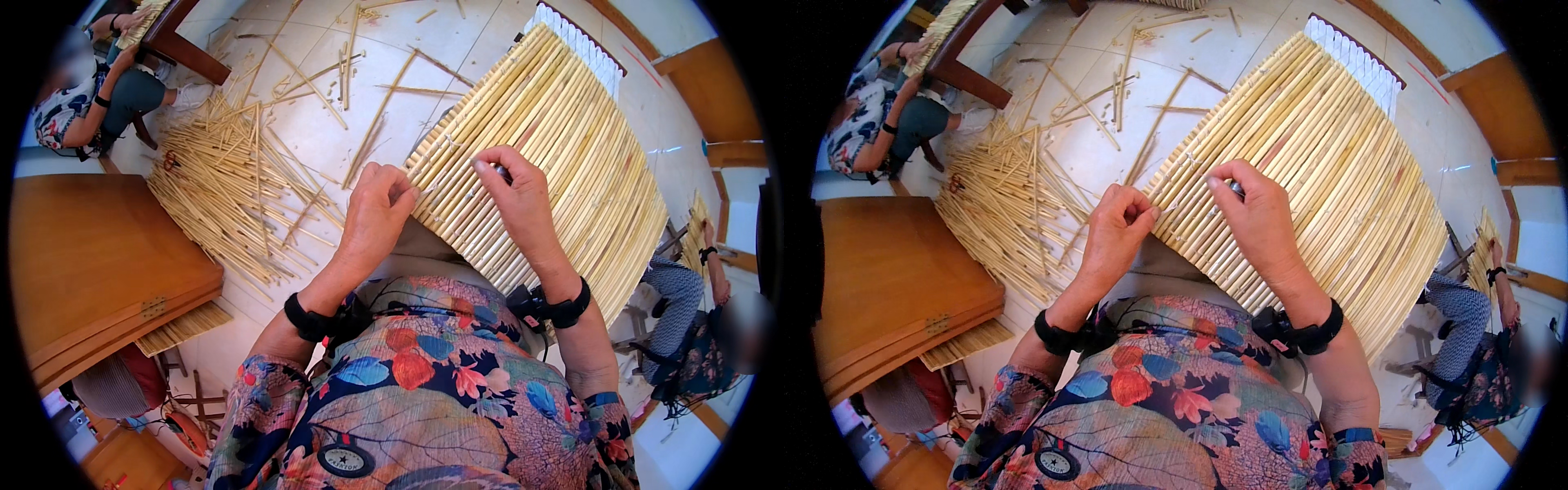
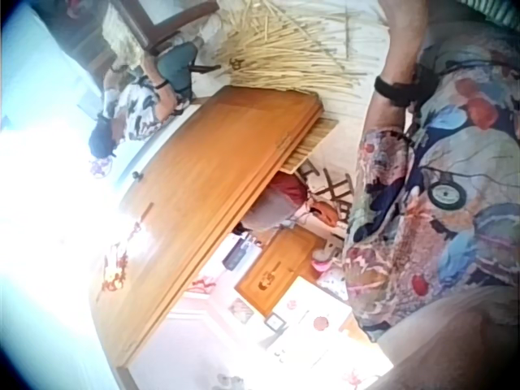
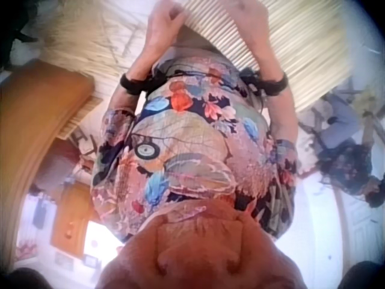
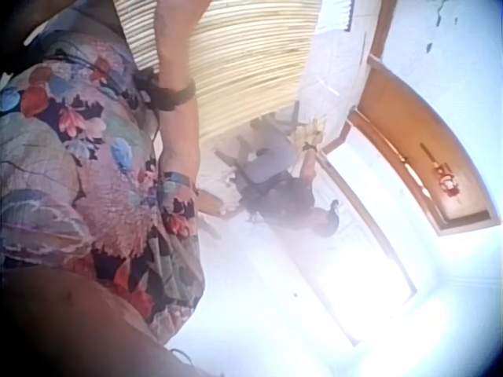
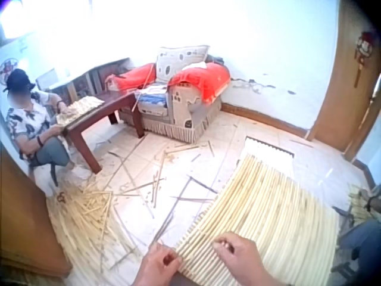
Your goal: The person weaves a bamboo mat by hand, threading thin bamboo strips through a larger frame. They use scissors to trim excess material and a needle to secure the weave. The person works on the mat while seated, with another person visible in the background also working on a similar task.
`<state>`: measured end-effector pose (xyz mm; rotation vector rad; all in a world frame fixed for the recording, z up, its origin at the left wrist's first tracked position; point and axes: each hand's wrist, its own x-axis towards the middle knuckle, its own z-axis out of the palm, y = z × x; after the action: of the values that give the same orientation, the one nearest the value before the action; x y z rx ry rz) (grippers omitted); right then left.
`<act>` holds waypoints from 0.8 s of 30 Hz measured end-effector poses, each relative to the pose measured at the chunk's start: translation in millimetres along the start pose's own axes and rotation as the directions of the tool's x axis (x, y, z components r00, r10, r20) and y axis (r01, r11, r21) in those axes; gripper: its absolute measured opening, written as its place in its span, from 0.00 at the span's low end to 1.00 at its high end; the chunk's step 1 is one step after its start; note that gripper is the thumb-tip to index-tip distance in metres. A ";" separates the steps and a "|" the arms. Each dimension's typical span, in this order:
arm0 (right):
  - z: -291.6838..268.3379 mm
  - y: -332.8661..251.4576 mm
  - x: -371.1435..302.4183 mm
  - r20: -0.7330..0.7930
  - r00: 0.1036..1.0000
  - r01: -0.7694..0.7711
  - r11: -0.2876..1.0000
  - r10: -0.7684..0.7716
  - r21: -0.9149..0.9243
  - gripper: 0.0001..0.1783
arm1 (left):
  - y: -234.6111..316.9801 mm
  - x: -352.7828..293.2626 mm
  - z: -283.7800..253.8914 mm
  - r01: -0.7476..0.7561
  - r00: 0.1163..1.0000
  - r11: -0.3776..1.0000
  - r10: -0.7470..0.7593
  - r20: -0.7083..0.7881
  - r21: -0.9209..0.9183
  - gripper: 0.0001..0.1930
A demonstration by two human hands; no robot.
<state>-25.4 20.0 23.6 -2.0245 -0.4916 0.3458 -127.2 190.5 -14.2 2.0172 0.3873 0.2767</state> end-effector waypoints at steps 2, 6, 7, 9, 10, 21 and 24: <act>-5.1 7.7 1.4 0.023 0.999 -0.041 0.993 0.039 0.107 0.08 | -0.6 0.0 0.1 0.005 1.000 1.000 -0.005 0.005 -0.014 0.06; -16.0 4.6 -0.8 0.128 0.981 -0.176 0.939 0.144 0.294 0.05 | -1.3 -0.7 0.1 0.012 1.000 1.000 -0.012 0.005 -0.022 0.06; -18.4 4.0 -1.1 0.152 0.981 -0.165 0.940 0.124 0.300 0.05 | -1.2 -0.9 0.0 0.013 1.000 1.000 -0.013 0.004 -0.017 0.06; -19.6 2.9 -0.8 0.172 0.983 -0.114 0.959 0.070 0.258 0.04 | -3.1 -1.3 0.3 0.010 1.000 0.999 -0.010 0.007 -0.031 0.06; -19.2 2.3 -0.4 0.170 0.985 -0.070 0.975 0.035 0.209 0.04 | -3.9 -1.3 0.4 0.009 1.000 0.999 -0.009 0.008 -0.038 0.06; 18.7 -4.8 -7.2 0.204 0.959 0.263 0.892 -0.199 -0.368 0.05 | -4.0 -1.6 -0.1 0.002 1.000 0.999 -0.002 0.004 -0.035 0.06; 21.9 -6.9 -6.7 0.183 0.964 0.251 0.894 -0.194 -0.372 0.06 | -3.7 -2.3 0.0 0.001 1.000 0.999 -0.001 0.000 -0.051 0.06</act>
<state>-42.2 36.5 19.5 -2.3076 -0.9381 0.2647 -129.9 191.1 -17.6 1.9667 0.3777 0.2829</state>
